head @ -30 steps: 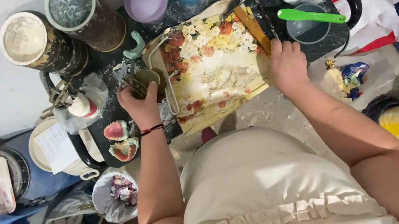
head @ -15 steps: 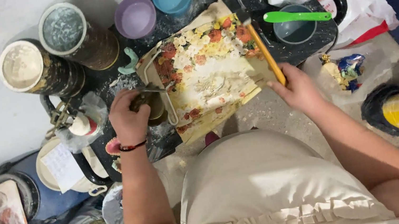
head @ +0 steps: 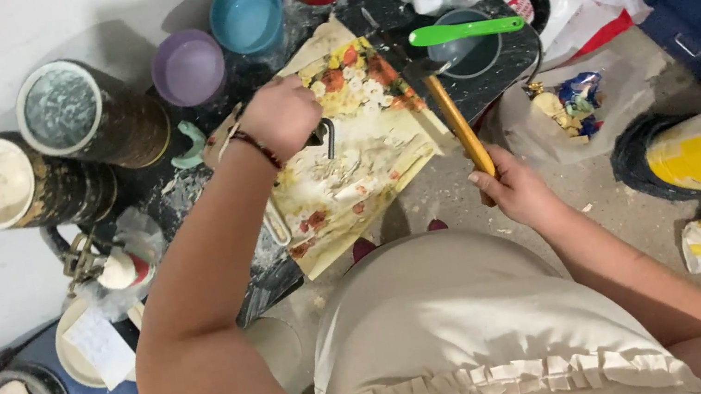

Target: Cleaning and removing excess material from a dental mold using hands and a small tool.

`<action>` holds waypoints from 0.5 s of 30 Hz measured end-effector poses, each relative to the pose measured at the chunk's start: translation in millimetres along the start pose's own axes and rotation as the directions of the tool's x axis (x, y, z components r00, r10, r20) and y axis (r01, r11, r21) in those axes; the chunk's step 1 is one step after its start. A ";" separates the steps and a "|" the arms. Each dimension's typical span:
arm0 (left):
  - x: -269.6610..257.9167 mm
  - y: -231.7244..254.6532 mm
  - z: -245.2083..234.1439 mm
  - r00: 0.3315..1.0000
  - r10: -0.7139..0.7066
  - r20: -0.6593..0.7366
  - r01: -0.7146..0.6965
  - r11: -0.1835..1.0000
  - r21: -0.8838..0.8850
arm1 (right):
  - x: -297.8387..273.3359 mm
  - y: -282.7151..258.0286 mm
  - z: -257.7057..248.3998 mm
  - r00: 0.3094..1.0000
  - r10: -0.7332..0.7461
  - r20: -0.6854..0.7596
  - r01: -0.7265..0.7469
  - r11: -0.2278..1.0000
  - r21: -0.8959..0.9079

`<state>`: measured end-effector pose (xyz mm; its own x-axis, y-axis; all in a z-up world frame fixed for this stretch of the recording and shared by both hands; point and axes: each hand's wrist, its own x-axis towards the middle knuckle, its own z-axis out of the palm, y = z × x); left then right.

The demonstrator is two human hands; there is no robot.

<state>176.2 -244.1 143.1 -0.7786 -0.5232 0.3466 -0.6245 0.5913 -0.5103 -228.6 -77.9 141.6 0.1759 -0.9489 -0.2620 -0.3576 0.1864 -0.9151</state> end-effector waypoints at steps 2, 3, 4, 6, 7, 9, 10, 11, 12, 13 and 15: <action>18.0 11.0 1.7 1.000 0.002 0.021 -0.001 0.999 -0.049 | 0.0 5.1 -4.8 1.000 -0.007 0.004 0.007 1.000 -0.008; 25.8 15.8 2.2 0.999 -0.001 0.046 0.005 0.996 -0.093 | 0.7 7.3 -6.3 1.000 -0.019 0.016 0.019 1.000 -0.017; 37.5 16.5 -18.5 0.999 0.002 0.048 0.003 0.995 -0.096 | -0.2 6.7 -7.4 1.000 -0.016 0.016 0.016 1.000 -0.015; 61.4 17.5 -59.5 0.998 0.022 0.063 -0.040 0.954 0.296 | -1.5 5.9 -9.6 0.999 -0.021 0.037 0.024 0.997 -0.074; 64.1 15.8 -36.8 0.998 0.025 0.063 -0.042 0.955 0.295 | -1.1 1.2 -8.7 0.999 -0.020 0.035 0.023 0.997 -0.072; 64.2 17.8 6.2 0.979 -0.162 0.122 0.198 0.898 -0.394 | -5.0 -7.9 -6.7 0.996 0.009 0.090 0.000 0.995 -0.099; 64.6 16.7 6.8 0.978 -0.167 0.125 0.204 0.897 -0.393 | -2.0 -8.0 -6.9 0.995 0.009 0.095 0.000 0.995 -0.102; 64.7 15.3 7.2 0.898 -0.256 0.357 0.402 0.806 -0.434 | 0.8 -8.5 -6.6 0.994 0.001 0.106 0.013 0.992 -0.128; 63.2 13.6 6.8 0.760 -0.306 0.574 0.593 0.688 -0.419 | 3.6 -9.0 -5.4 0.993 -0.009 0.120 0.027 0.988 -0.154; 63.3 13.1 -8.9 0.756 -0.312 0.576 0.599 0.684 -0.416 | 5.6 -7.1 -5.8 0.992 -0.010 0.127 0.030 0.987 -0.157; 61.6 10.9 -41.0 0.566 -0.362 0.740 0.774 0.542 -0.327 | 10.4 -3.6 -4.6 0.987 -0.011 0.159 0.045 0.976 -0.213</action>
<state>118.8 -244.7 191.2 -0.1688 -0.9649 -0.2014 -0.9614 0.1161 0.2493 -229.7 -89.6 143.6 0.3238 -0.8981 -0.2975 -0.5362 0.0849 -0.8398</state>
